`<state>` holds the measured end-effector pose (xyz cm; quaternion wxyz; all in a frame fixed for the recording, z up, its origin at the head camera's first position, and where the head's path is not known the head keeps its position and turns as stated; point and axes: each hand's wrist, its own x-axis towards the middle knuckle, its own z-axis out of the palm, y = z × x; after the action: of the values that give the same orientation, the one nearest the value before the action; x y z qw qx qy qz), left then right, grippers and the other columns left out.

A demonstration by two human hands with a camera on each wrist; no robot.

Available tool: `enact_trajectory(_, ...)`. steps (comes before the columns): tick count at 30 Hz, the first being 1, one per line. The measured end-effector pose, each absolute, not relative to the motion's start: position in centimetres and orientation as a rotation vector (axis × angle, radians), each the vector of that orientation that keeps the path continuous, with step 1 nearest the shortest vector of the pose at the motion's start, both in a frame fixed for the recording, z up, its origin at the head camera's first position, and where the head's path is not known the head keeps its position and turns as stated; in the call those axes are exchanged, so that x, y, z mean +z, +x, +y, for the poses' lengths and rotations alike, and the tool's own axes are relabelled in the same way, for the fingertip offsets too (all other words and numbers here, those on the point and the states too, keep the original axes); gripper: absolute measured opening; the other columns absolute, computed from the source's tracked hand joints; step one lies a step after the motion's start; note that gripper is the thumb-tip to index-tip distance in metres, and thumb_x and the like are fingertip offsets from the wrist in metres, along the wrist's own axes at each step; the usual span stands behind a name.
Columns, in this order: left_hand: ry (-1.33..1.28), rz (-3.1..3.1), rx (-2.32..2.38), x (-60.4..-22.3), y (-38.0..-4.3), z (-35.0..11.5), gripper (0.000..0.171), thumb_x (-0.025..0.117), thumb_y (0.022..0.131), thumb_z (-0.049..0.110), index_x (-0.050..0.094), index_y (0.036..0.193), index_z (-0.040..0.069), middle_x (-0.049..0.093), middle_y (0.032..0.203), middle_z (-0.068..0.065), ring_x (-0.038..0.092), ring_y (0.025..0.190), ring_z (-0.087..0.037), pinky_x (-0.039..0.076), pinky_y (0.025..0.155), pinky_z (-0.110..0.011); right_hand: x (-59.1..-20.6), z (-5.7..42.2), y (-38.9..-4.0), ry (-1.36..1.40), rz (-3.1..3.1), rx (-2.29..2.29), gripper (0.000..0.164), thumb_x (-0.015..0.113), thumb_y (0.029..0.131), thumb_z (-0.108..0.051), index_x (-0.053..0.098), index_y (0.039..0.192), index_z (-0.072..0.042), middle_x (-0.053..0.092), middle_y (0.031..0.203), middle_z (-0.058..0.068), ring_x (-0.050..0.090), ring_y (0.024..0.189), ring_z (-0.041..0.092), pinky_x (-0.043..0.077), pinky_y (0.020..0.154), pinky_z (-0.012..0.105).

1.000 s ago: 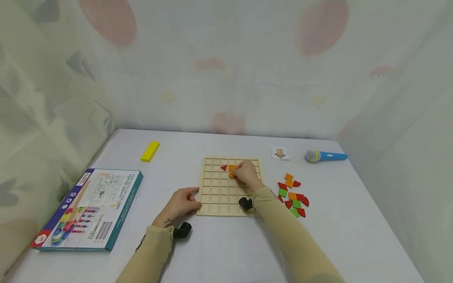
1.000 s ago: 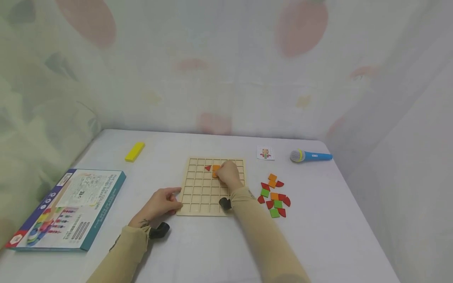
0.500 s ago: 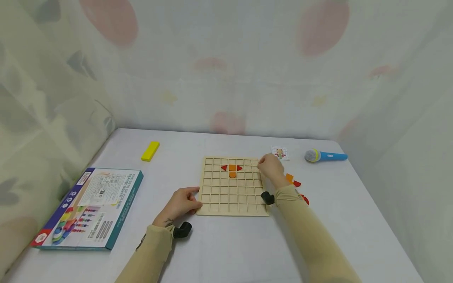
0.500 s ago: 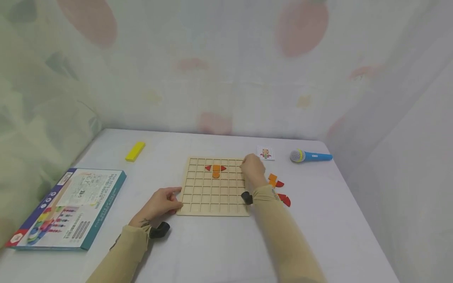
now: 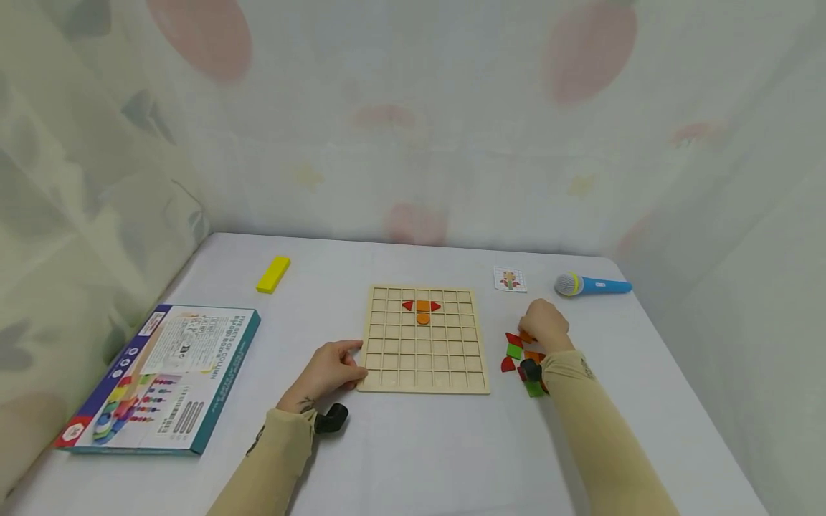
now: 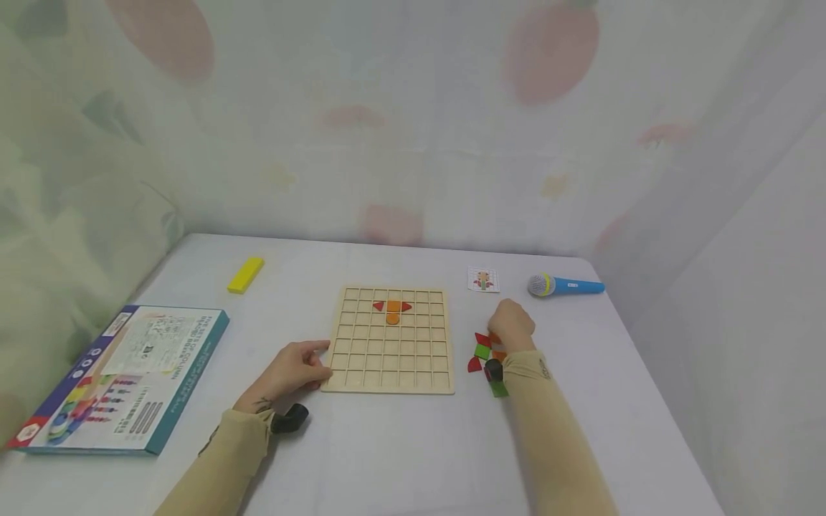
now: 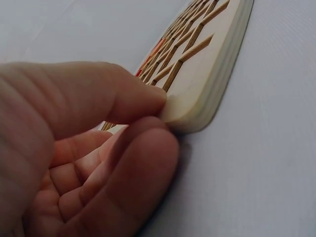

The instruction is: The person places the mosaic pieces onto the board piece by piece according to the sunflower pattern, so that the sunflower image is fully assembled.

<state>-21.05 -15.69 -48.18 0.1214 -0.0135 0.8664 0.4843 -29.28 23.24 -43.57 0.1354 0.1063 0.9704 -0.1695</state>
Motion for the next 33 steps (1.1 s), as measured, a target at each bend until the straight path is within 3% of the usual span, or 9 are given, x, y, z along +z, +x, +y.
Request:
enact_trajectory(6, -0.035, 2.535, 1.412, -48.2, -21.2, -15.7, 0.062, 0.074, 0.073, 0.010, 0.052, 0.131, 0.005, 0.058, 0.064, -0.004, 0.053, 0.049, -0.014, 0.042, 0.049, -0.026, -43.3, 23.1, -29.6, 0.305, 2.826, -0.496, 0.023, 0.064, 0.081, -0.019, 0.060, 0.093, 0.000, 0.058, 0.086, 0.012, 0.052, 0.076, 0.025, 0.042, 0.062, 0.034)
enact_trajectory(13, -0.029, 2.538, 1.406, -48.2, -21.3, -15.9, 0.063, 0.074, 0.073, 0.011, 0.051, 0.131, 0.005, 0.058, 0.063, -0.004, 0.053, 0.049, -0.014, 0.041, 0.048, -0.026, -41.8, 18.9, -30.2, 0.038, 2.972, -0.695, 0.015, 0.068, 0.081, -0.015, 0.058, 0.081, -0.003, 0.059, 0.083, 0.010, 0.051, 0.070, 0.021, 0.038, 0.056, 0.029)
enact_trajectory(21, -0.041, 2.529, 1.419, -48.2, -21.1, -15.9, 0.063, 0.074, 0.073, 0.011, 0.051, 0.131, 0.004, 0.058, 0.064, -0.004, 0.052, 0.050, -0.013, 0.042, 0.048, -0.025, -41.9, 10.5, -30.8, -0.410, 2.870, -0.964, 0.009, 0.063, 0.085, -0.008, 0.066, 0.093, -0.004, 0.064, 0.094, 0.010, 0.059, 0.085, 0.022, 0.048, 0.071, 0.033)
enact_trajectory(33, -0.038, 2.511, 1.441, -48.6, -21.1, -15.8, 0.063, 0.074, 0.073, 0.010, 0.051, 0.132, 0.004, 0.058, 0.065, -0.005, 0.052, 0.050, -0.013, 0.042, 0.048, -0.025, -44.3, 5.3, -31.2, -0.537, 2.862, -0.691, 0.013, 0.060, 0.089, -0.012, 0.070, 0.097, -0.012, 0.065, 0.105, 0.003, 0.059, 0.098, 0.020, 0.047, 0.083, 0.036)
